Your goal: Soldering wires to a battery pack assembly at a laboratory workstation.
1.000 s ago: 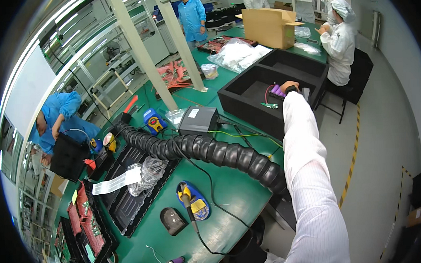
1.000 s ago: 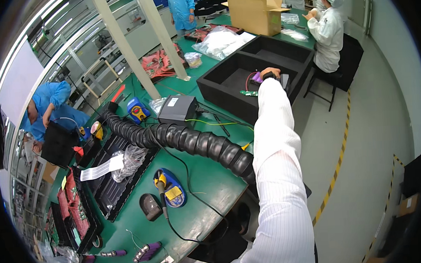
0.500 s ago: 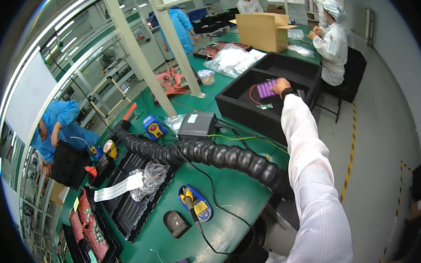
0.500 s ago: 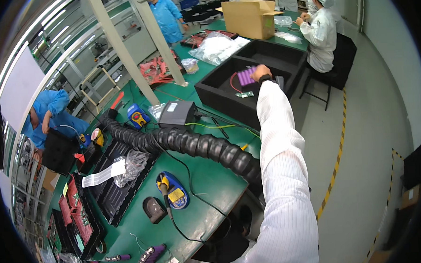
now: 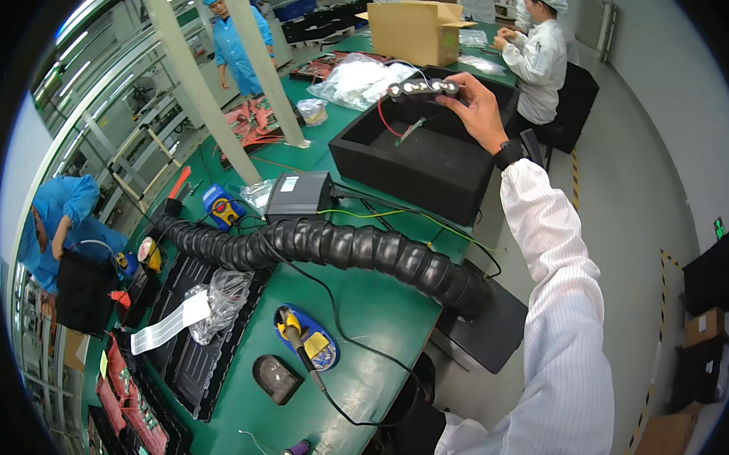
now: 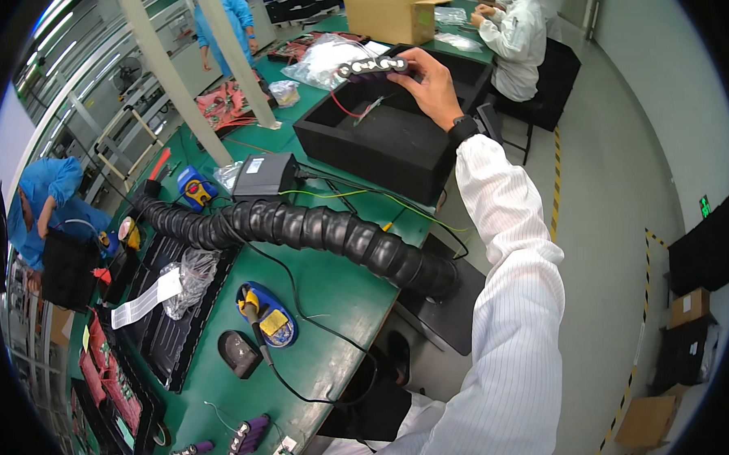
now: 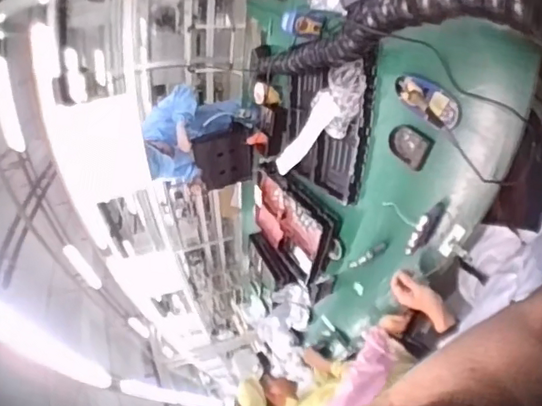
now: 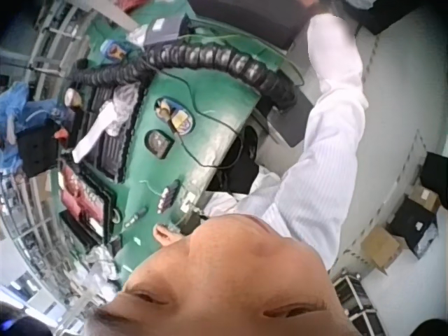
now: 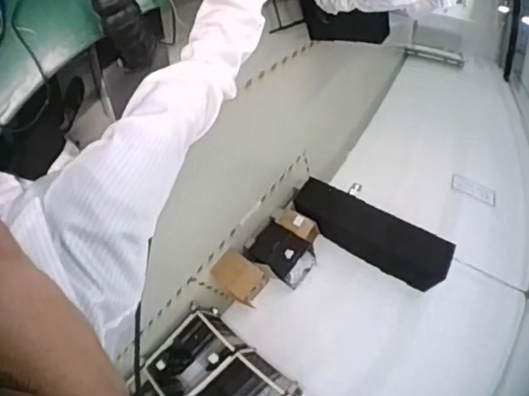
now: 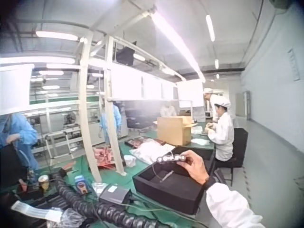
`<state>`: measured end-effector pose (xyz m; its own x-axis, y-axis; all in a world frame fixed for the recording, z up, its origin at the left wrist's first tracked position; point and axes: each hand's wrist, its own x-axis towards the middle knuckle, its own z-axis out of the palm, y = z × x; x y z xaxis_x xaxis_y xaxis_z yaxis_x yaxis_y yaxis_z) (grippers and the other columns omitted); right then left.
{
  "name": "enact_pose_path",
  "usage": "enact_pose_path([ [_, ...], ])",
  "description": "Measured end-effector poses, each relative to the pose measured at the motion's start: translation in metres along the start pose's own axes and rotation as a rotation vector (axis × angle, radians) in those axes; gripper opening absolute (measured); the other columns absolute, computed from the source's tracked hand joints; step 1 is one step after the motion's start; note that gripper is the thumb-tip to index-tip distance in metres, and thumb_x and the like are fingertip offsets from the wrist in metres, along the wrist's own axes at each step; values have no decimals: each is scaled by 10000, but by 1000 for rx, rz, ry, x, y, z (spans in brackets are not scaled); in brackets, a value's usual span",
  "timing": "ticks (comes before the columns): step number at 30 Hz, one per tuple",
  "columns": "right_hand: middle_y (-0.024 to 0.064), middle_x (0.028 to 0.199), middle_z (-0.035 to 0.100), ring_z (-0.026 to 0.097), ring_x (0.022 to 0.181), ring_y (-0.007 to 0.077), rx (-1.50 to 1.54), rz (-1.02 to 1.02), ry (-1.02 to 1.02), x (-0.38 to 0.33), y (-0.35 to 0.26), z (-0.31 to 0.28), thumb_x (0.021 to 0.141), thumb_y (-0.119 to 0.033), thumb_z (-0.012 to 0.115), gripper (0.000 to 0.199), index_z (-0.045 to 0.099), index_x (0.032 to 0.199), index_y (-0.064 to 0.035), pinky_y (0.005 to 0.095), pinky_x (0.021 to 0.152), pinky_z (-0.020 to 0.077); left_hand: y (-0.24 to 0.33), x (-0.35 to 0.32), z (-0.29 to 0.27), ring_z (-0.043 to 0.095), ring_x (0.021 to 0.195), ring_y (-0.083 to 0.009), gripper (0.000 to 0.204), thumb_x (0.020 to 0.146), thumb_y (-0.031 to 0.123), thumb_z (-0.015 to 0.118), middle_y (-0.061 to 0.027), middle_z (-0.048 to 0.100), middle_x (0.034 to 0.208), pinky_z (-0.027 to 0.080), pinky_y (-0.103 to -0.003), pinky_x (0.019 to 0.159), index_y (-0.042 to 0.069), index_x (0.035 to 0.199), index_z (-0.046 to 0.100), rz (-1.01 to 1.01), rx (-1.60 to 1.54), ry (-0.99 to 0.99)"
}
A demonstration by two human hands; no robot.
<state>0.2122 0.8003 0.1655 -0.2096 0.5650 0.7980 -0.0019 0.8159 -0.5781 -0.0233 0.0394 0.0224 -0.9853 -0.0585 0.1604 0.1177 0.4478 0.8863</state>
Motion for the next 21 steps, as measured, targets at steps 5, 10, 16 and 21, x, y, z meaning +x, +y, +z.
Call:
enact_pose_path([
  [5,27,995,715,687,970,106,-11,-96,25,-11,8,-3,873,-30,808,292,646,1115,-12,277,889,539,-2,3,0,633,940,-224,311,1068,296,609,-128,683,1045,519,-335,873,23,1213,640,95,85,-24],
  [10,63,887,682,633,815,116,-160,94,-40,-13,53,-5,847,-94,836,306,596,1017,-7,300,752,530,8,1,-2,650,966,-242,309,1062,285,620,-149,697,1067,523,-346,900,20,1217,657,90,99,48],
  [16,147,905,696,702,887,282,-463,584,-46,-11,140,2,730,-182,909,442,608,1010,-18,383,790,532,32,-5,-10,660,1008,-236,314,1044,263,652,-153,711,1138,525,-352,928,5,1220,676,120,301,-43],
  [21,229,1089,730,716,1058,359,-617,712,-123,-8,168,-1,697,-173,925,520,678,1110,23,422,889,546,35,-7,-8,675,970,-230,277,1029,276,672,-126,743,1048,528,-347,916,49,1182,718,150,342,-13],
])
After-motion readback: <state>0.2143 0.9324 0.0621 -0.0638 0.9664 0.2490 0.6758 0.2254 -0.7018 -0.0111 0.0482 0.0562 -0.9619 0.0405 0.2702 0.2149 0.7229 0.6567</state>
